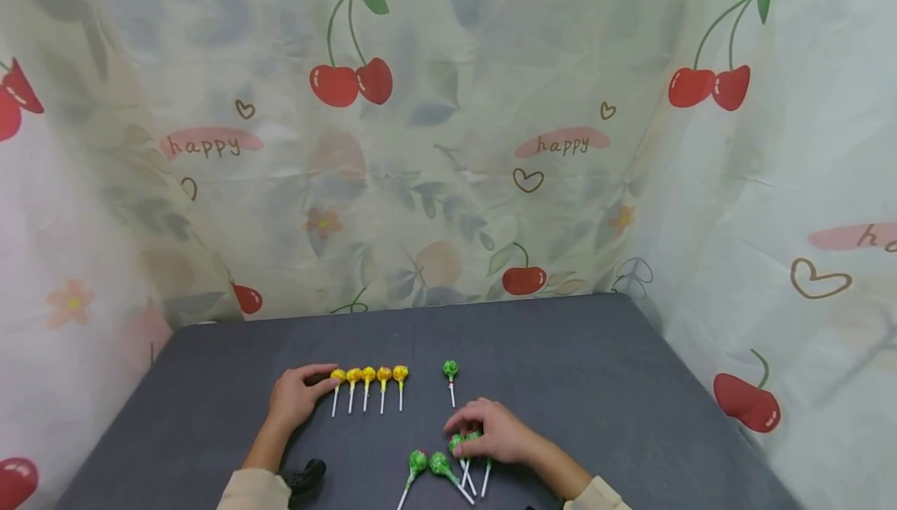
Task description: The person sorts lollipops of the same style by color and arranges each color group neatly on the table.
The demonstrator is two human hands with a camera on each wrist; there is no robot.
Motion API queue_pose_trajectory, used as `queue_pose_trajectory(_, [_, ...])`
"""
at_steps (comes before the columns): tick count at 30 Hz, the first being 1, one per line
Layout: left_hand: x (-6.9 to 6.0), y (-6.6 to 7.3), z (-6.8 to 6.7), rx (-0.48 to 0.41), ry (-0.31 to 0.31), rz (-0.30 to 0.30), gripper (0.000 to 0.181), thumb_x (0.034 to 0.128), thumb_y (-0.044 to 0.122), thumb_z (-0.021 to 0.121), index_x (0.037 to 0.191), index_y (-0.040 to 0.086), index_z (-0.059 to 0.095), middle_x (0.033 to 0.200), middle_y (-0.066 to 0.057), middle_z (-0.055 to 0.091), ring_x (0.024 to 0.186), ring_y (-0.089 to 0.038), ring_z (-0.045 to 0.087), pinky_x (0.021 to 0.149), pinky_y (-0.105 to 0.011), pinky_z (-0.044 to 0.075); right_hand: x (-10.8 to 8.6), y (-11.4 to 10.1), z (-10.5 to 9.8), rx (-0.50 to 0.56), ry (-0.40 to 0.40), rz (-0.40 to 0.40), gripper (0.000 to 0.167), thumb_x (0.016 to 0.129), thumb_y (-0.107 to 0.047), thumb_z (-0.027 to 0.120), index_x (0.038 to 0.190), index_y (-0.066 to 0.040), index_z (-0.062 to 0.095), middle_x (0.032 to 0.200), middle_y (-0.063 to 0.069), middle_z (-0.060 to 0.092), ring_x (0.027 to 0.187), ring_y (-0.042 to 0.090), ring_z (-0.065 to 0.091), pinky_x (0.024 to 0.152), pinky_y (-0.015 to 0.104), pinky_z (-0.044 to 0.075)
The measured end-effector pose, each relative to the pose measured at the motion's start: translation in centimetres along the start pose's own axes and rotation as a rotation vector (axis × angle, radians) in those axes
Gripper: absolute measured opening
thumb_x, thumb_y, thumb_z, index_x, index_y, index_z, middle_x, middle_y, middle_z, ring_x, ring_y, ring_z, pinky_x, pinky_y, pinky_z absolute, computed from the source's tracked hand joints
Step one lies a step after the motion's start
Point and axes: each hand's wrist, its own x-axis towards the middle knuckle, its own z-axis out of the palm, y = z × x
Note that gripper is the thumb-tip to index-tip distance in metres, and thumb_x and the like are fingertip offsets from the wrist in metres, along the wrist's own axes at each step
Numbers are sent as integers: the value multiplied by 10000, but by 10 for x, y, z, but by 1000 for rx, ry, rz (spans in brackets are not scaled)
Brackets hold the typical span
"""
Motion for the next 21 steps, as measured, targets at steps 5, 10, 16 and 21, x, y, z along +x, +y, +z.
queue_pose_trajectory(5, [0,0,0,-1,-4,1,319,860,311,754,1139,157,748,1175,-122,678,1132,-367,577,954,-559,421,0,1,0,-53,-16,-38,259,763,-267,818,1003,-195,751,773,-129,589,755,-1,483,688,183,390])
queue_pose_trajectory(10, [0,0,-2,-3,-9,3,315,861,311,753,1137,158,748,1172,-121,679,1133,-370,577,953,-559,420,0,2,-1,-63,-47,-22,244,768,-274,814,994,-208,751,781,-156,574,766,-10,479,705,179,383])
queue_pose_trajectory(16, [0,0,-2,2,-9,6,314,860,307,754,1137,157,749,1168,-120,681,1130,-371,578,953,-558,421,1,0,-2,-25,-42,-8,215,781,-234,811,979,-187,743,788,-125,600,762,20,502,695,171,400])
queue_pose_trajectory(21, [-1,0,-1,2,-5,13,306,859,295,757,1130,154,751,1160,-119,684,1123,-366,584,949,-554,425,3,-2,-2,44,-17,57,196,794,-199,807,972,-163,734,786,-108,601,741,40,517,665,175,431])
